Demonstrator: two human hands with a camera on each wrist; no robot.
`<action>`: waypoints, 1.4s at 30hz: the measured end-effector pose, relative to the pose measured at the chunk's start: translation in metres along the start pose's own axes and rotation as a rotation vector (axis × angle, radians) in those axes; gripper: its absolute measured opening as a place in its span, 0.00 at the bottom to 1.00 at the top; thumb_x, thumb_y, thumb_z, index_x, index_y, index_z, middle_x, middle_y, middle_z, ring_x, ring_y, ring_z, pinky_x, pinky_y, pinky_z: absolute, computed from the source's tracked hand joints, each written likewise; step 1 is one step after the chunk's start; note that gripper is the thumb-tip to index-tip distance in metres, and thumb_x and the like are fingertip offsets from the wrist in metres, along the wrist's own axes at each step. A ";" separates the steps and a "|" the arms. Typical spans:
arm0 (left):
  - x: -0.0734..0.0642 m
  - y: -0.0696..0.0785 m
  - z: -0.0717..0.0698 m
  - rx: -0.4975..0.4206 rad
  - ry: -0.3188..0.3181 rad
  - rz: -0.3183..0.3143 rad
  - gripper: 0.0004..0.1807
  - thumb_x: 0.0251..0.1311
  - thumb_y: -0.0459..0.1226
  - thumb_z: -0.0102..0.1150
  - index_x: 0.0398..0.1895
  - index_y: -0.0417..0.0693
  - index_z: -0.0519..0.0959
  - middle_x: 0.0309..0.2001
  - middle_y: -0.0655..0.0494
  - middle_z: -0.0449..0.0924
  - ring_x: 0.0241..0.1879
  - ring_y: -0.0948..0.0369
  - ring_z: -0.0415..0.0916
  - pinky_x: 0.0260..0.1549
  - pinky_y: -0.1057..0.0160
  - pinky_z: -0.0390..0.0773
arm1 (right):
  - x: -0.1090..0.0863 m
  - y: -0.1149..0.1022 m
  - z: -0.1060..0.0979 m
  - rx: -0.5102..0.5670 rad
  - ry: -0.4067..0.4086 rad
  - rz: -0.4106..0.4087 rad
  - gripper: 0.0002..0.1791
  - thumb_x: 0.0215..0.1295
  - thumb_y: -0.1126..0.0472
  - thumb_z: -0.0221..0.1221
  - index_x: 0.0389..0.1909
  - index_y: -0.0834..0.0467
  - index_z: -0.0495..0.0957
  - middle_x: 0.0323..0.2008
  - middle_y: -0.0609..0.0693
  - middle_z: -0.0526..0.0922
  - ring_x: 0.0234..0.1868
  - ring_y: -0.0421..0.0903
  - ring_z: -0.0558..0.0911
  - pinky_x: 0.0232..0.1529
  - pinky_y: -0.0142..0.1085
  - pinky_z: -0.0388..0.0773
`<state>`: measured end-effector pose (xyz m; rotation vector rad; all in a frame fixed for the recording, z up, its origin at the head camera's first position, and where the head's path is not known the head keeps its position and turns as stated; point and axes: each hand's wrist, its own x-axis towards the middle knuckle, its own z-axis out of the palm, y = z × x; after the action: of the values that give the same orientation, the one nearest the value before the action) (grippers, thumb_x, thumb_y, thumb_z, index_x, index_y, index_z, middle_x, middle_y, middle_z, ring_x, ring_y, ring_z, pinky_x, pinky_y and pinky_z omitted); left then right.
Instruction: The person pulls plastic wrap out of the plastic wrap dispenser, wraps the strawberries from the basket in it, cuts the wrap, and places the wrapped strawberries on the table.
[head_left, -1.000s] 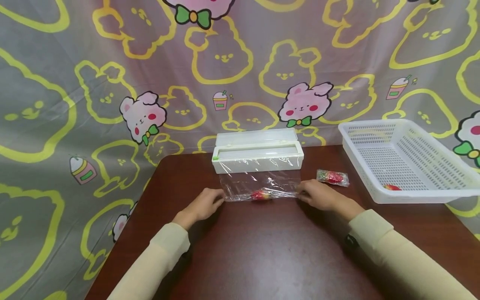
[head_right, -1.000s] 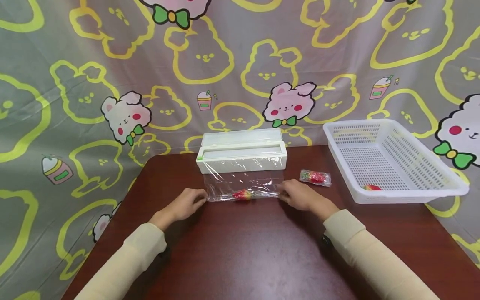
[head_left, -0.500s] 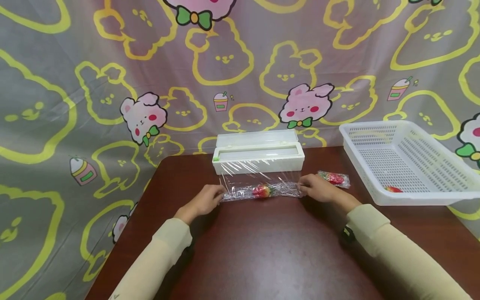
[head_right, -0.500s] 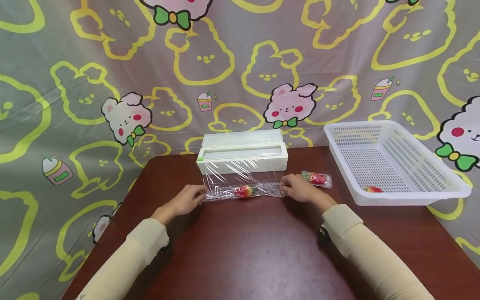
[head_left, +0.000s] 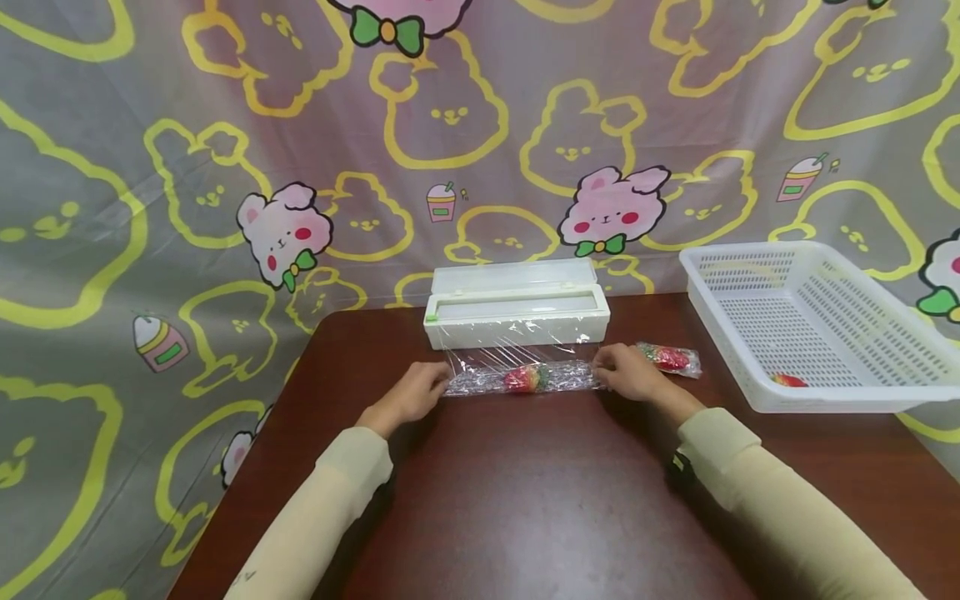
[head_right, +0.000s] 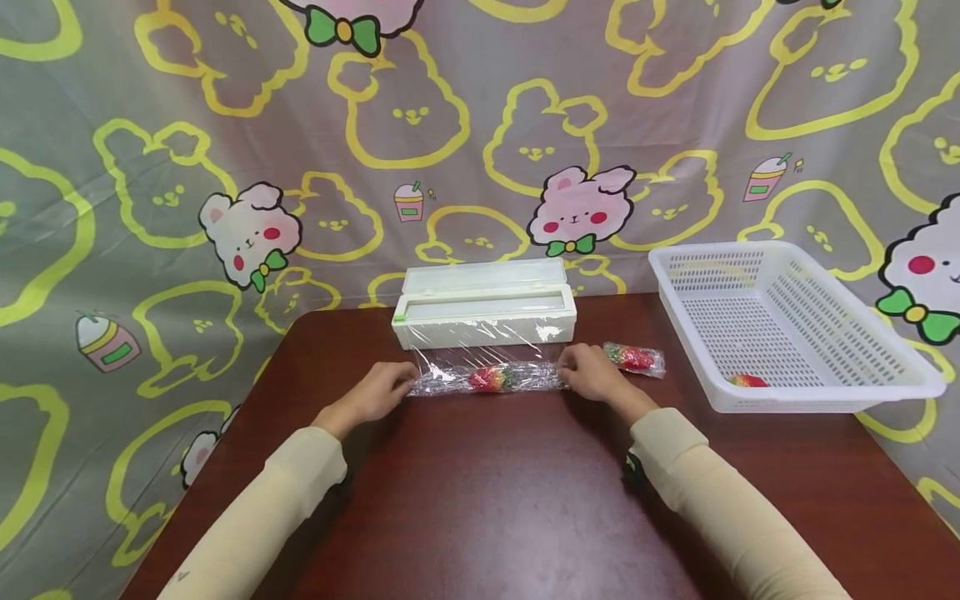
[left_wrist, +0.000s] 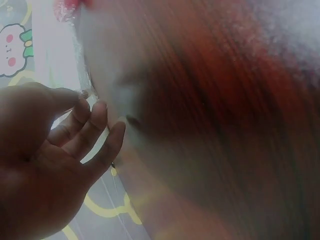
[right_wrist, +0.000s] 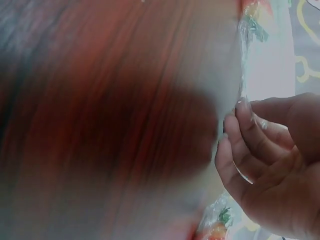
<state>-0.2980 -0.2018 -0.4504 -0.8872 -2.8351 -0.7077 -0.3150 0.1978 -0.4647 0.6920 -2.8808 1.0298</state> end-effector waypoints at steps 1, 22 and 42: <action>0.001 0.000 0.000 0.004 0.002 -0.002 0.05 0.68 0.26 0.58 0.39 0.38 0.83 0.32 0.50 0.83 0.36 0.55 0.79 0.43 0.52 0.81 | 0.000 -0.001 0.001 0.001 0.003 0.010 0.03 0.66 0.69 0.61 0.32 0.63 0.82 0.21 0.48 0.82 0.22 0.41 0.78 0.27 0.38 0.76; -0.005 0.007 -0.003 -0.252 0.095 -0.179 0.12 0.70 0.32 0.61 0.54 0.40 0.82 0.43 0.50 0.84 0.46 0.54 0.79 0.52 0.51 0.77 | -0.010 -0.010 0.003 -0.034 0.041 0.003 0.05 0.65 0.68 0.60 0.31 0.64 0.81 0.21 0.49 0.80 0.22 0.42 0.76 0.28 0.39 0.73; -0.021 0.011 0.001 -0.324 0.074 -0.060 0.07 0.76 0.34 0.53 0.49 0.43 0.80 0.44 0.49 0.83 0.41 0.55 0.81 0.42 0.58 0.80 | -0.013 -0.009 -0.006 0.051 0.001 -0.008 0.06 0.70 0.68 0.59 0.35 0.65 0.83 0.24 0.52 0.82 0.25 0.42 0.79 0.33 0.38 0.75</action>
<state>-0.2746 -0.2048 -0.4511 -0.7946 -2.7362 -1.2068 -0.3000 0.2005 -0.4560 0.7054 -2.8580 1.1060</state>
